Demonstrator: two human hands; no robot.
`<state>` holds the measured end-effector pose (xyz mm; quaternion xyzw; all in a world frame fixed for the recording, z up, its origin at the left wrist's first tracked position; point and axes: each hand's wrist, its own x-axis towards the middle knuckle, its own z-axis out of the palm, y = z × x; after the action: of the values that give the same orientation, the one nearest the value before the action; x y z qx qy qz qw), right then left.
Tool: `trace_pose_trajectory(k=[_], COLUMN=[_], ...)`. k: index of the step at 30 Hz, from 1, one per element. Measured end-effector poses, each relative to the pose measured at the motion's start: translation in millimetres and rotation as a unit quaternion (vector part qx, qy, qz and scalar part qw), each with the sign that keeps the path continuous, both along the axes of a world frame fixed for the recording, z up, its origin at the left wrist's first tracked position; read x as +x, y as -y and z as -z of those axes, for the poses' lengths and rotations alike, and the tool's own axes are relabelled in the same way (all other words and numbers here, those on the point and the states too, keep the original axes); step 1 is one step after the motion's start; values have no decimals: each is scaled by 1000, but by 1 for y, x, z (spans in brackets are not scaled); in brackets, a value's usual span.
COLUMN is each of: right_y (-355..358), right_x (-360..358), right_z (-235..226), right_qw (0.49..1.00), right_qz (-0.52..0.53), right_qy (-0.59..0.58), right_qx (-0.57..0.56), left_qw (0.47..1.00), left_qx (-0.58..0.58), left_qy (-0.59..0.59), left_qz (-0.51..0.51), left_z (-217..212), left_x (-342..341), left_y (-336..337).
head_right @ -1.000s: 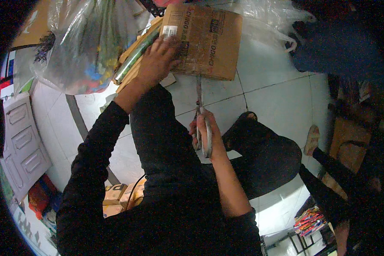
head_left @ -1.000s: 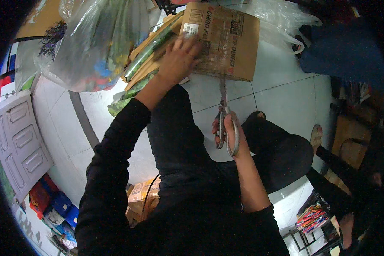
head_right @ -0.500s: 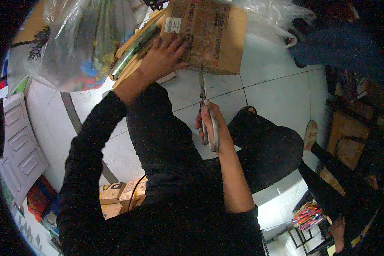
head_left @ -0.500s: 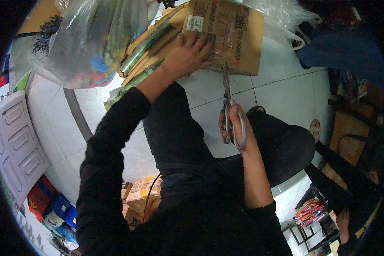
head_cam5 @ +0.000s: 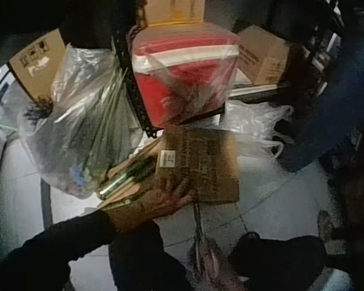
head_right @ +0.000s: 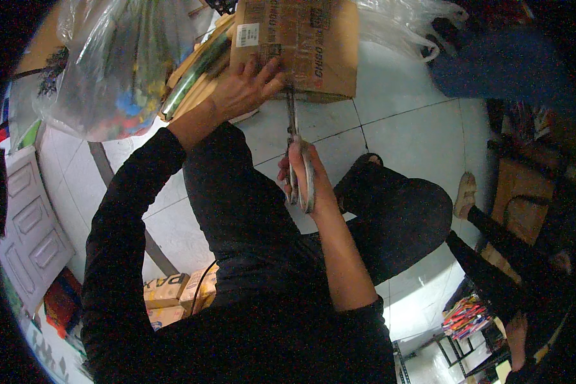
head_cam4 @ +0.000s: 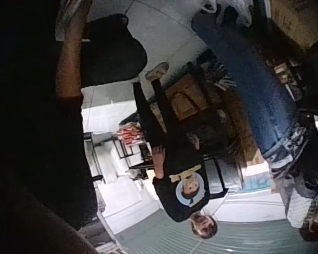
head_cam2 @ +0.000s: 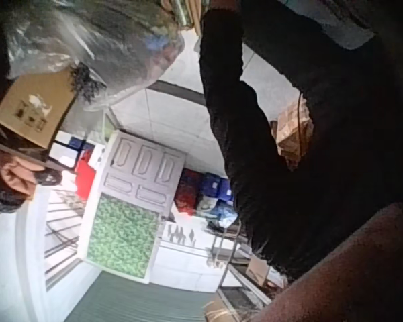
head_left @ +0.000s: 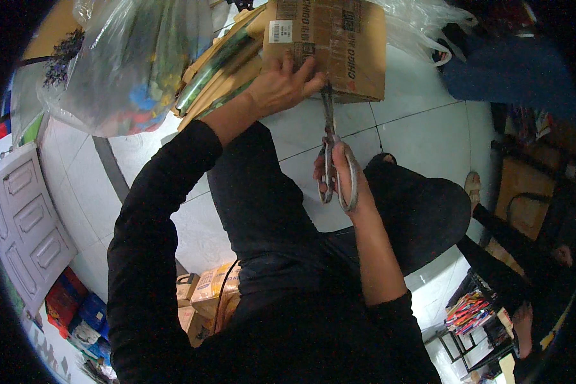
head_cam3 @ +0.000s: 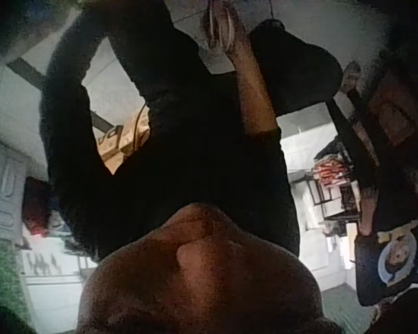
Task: The person walks into a storage area, picks up a plastic bag of artificial flowers, and places it on a shelf. They then squat to open a cardboard box with scissors, revealing a black appliance inside.
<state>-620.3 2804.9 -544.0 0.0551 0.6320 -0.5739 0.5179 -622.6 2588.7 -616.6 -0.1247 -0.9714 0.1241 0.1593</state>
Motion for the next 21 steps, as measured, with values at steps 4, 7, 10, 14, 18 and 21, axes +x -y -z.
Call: trace_pose_trajectory(k=[4, 7, 10, 14, 18, 21], right_y=[19, 22, 22, 21, 26, 28], right_x=[-9, -8, -5, -7, -4, -6], right_z=[15, 25, 30, 34, 35, 34], right_qw=[999, 998, 997, 996, 994, 989], right_qz=[30, 30, 37, 18, 16, -6], right_qy=[-25, -58, -67, -84, -104, -127], right_qx=[25, 18, 12, -6, 27, 73], left_qw=[998, 995, 993, 996, 997, 995], left_qx=[24, 91, 102, 63, 62, 81], left_qy=[42, 24, 3, -25, -23, 14], left_qz=[-42, -42, -50, -56, -42, -50], left_z=[-7, 1, -4, 1, 2, -3], left_x=[3, 3, 3, 4, 7, 6], left_y=[-4, -4, -8, -9, -4, -5])
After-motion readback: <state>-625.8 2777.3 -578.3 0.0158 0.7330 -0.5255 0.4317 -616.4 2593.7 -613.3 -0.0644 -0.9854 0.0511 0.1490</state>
